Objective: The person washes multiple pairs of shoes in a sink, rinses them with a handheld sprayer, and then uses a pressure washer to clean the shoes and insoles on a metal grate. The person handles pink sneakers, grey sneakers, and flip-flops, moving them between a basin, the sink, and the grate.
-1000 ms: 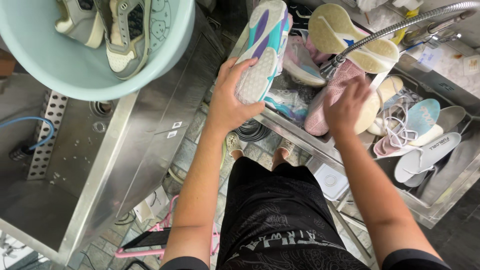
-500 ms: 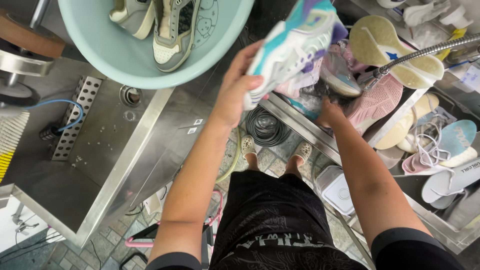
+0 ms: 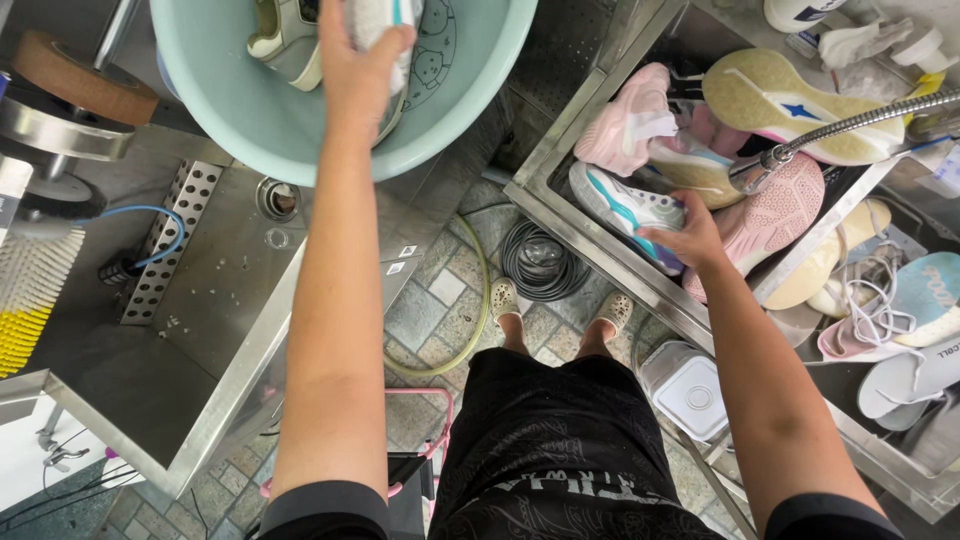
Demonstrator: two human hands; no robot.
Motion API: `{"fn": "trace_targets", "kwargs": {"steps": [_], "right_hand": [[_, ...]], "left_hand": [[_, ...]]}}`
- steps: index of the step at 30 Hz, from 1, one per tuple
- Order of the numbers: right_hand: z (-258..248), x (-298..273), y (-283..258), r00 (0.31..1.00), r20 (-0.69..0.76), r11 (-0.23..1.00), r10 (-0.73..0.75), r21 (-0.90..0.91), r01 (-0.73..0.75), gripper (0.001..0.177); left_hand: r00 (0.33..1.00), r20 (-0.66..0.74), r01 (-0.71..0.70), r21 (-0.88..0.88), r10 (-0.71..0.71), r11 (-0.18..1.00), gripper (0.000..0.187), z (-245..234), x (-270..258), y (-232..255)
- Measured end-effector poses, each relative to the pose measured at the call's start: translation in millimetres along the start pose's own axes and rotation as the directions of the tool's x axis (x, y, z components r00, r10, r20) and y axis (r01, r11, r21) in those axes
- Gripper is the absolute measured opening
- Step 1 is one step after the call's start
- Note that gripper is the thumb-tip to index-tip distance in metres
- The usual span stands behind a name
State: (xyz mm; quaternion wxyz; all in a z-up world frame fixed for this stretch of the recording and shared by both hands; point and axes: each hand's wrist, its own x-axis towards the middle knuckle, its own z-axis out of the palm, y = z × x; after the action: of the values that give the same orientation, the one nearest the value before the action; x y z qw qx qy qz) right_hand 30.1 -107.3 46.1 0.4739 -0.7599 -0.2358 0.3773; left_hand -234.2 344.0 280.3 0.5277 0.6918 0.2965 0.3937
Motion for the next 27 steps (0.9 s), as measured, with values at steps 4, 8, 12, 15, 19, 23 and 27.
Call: {"fn": "trace_targets", "kwargs": {"steps": [4, 8, 12, 15, 19, 23, 27], "right_hand": [[-17, 2, 31, 0.976, -0.16, 0.926, -0.146, 0.326, 0.192, 0.035], [-45, 2, 18, 0.972, -0.199, 0.8, -0.127, 0.559, 0.219, 0.025], [-49, -5, -40, 0.974, -0.14, 0.498, 0.181, 0.867, 0.032, 0.046], [-41, 1, -72, 0.979, -0.136, 0.381, 0.15, 0.922, 0.069, 0.05], [-33, 8, -120, 0.987, -0.126, 0.221, 0.095, 0.97, 0.102, 0.056], [-16, 11, -170, 0.989, -0.103, 0.126, 0.104, 0.988, 0.09, 0.057], [-3, 11, -194, 0.985, -0.106, 0.072, 0.139, 0.993, 0.097, 0.045]], "left_hand": [[0.975, 0.13, -0.218, 0.371, 0.182, 0.903, 0.083, 8, 5, -26], [0.967, 0.223, -0.236, 0.597, 0.124, 0.767, 0.076, 21, 13, -15], [0.955, 0.269, -0.265, 0.598, 0.121, 0.757, 0.064, 28, 7, -7], [0.956, 0.291, -0.206, 0.593, 0.03, 0.778, 0.053, 32, 6, -14], [0.97, 0.24, -0.1, 0.502, -0.027, 0.859, 0.04, 42, -3, 3], [0.935, 0.117, -0.351, 0.423, 0.334, 0.835, 0.028, 63, -35, 48], [0.913, 0.178, -0.396, 0.172, 0.367, 0.902, 0.018, 125, -104, 95]]}}
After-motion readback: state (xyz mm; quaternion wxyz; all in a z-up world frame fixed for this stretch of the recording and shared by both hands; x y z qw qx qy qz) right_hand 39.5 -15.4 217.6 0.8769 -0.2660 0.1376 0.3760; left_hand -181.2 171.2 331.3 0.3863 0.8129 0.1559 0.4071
